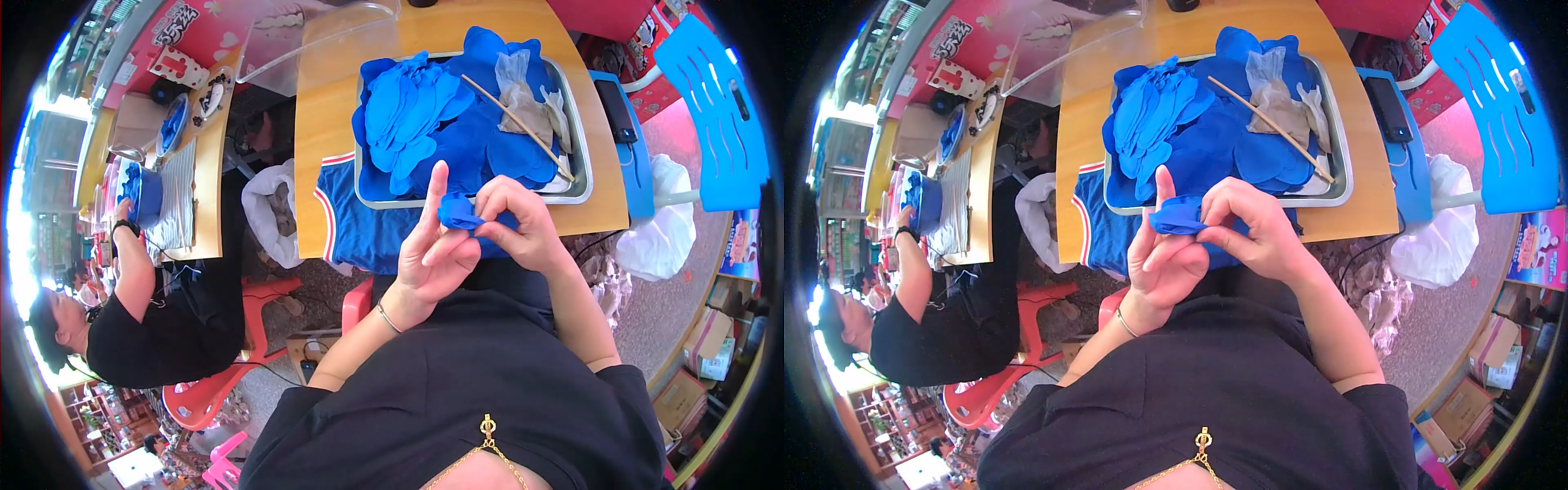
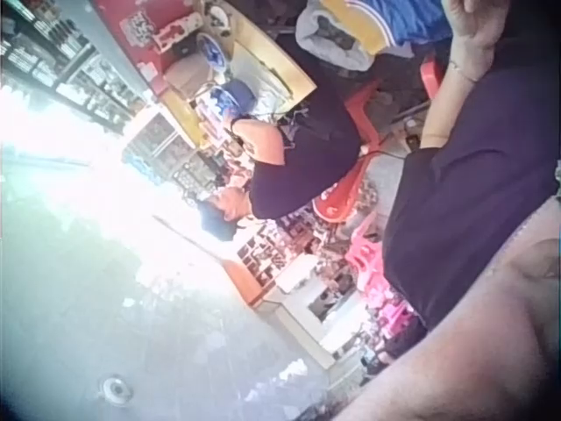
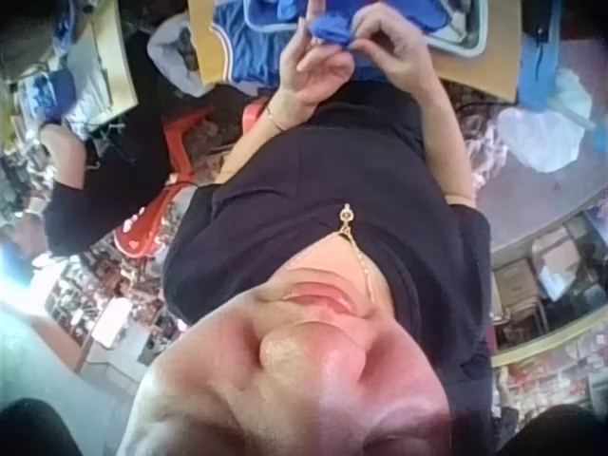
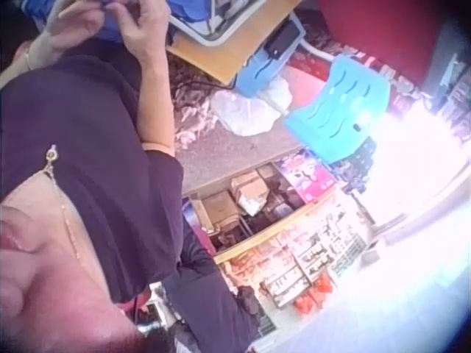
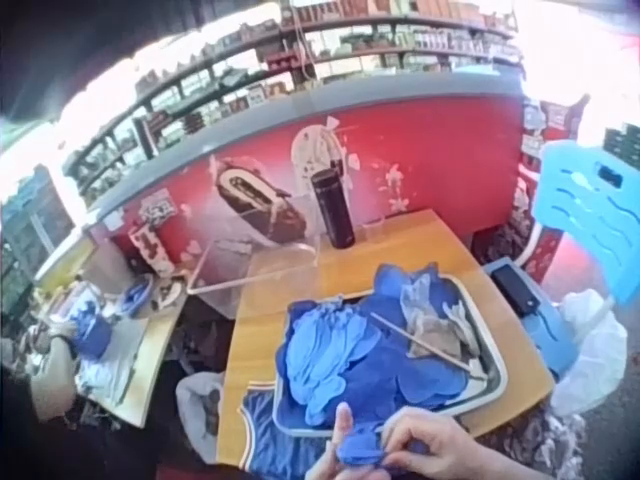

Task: Assemble small blue fabric pieces by folding and shaping them into a small garment using a wooden stick.

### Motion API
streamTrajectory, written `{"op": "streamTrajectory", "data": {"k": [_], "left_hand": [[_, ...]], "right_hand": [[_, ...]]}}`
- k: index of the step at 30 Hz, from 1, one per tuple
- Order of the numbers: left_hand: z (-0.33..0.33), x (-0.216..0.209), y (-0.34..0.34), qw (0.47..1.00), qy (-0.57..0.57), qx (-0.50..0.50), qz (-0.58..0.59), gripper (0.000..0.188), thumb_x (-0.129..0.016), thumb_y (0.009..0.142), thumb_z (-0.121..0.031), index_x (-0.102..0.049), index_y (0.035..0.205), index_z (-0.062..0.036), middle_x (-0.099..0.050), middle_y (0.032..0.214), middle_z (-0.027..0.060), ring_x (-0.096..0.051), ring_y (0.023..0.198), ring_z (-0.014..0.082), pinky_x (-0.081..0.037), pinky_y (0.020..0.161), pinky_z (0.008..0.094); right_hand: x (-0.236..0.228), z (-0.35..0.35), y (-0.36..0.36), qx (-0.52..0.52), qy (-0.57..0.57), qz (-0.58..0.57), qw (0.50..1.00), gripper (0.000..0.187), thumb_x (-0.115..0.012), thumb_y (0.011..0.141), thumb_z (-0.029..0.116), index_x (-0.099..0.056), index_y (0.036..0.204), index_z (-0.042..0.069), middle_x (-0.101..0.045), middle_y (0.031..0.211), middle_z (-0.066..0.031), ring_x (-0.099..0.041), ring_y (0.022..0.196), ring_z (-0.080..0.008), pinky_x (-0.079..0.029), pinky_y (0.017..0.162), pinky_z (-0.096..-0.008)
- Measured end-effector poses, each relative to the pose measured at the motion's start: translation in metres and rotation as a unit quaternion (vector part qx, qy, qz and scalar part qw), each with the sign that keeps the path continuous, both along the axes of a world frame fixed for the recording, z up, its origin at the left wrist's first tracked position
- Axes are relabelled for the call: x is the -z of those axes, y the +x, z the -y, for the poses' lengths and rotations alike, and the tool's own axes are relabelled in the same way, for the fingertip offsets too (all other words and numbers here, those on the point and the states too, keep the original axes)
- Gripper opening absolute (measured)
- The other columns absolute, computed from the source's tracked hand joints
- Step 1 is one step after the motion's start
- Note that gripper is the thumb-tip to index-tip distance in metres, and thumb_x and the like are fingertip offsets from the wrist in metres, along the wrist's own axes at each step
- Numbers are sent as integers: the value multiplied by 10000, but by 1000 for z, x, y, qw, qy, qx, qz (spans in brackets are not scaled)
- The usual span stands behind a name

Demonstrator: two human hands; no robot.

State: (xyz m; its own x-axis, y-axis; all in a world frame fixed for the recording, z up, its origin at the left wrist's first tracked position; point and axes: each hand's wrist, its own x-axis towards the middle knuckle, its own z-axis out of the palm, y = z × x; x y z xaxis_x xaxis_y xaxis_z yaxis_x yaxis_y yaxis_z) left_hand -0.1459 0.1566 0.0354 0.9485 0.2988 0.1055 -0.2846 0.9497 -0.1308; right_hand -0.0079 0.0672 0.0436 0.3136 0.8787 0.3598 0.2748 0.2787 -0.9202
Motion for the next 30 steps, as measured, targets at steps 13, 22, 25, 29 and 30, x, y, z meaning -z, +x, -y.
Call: {"op": "streamTrajectory", "data": {"k": [13, 22, 25, 29, 30], "left_hand": [[-17, -7, -1, 924, 316, -41, -212, 396, -548, 882, -59, -396, 1245, -101, -471, 697, -28, -368, 516, 45, -294, 495, 193], [-3, -6, -4, 980, 61, 61, -178, 440, -531, 893, -98, -389, 1301, -180, -478, 722, -55, -319, 483, 10, -281, 514, 191], [-4, -3, -6, 988, 62, 79, -121, 434, -530, 895, -101, -390, 1298, -177, -484, 728, -54, -319, 477, 7, -279, 511, 186], [-17, -7, -3, 954, 242, 19, -173, 397, -561, 876, -78, -416, 1244, -124, -502, 738, -46, -361, 527, 14, -287, 509, 185], [-20, -8, -2, 914, 342, -28, -215, 385, -575, 867, -67, -425, 1220, -104, -506, 738, -44, -380, 550, 18, -292, 509, 185]], "right_hand": [[-16, 3, 1, 25, -27, -75, 997, 92, -640, 805, 44, -584, 866, 5, -579, 832, -47, -554, 751, -104, -449, 663, -220], [-8, 0, 0, -26, -1, -165, 986, 76, -627, 812, 17, -554, 834, 18, -560, 826, -28, -523, 722, -76, -429, 654, -203], [-15, 0, -1, -17, -28, -93, 995, 73, -624, 807, 10, -556, 831, 22, -560, 805, -21, -524, 714, -77, -427, 647, -209], [-16, 4, -2, 16, -55, -47, 997, 80, -623, 811, 31, -547, 835, 26, -541, 810, -35, -514, 727, -96, -417, 658, -210], [-16, 5, -2, 30, -51, -57, 997, 74, -624, 797, 10, -560, 828, 26, -560, 796, -24, -526, 690, -88, -427, 639, -216]]}}
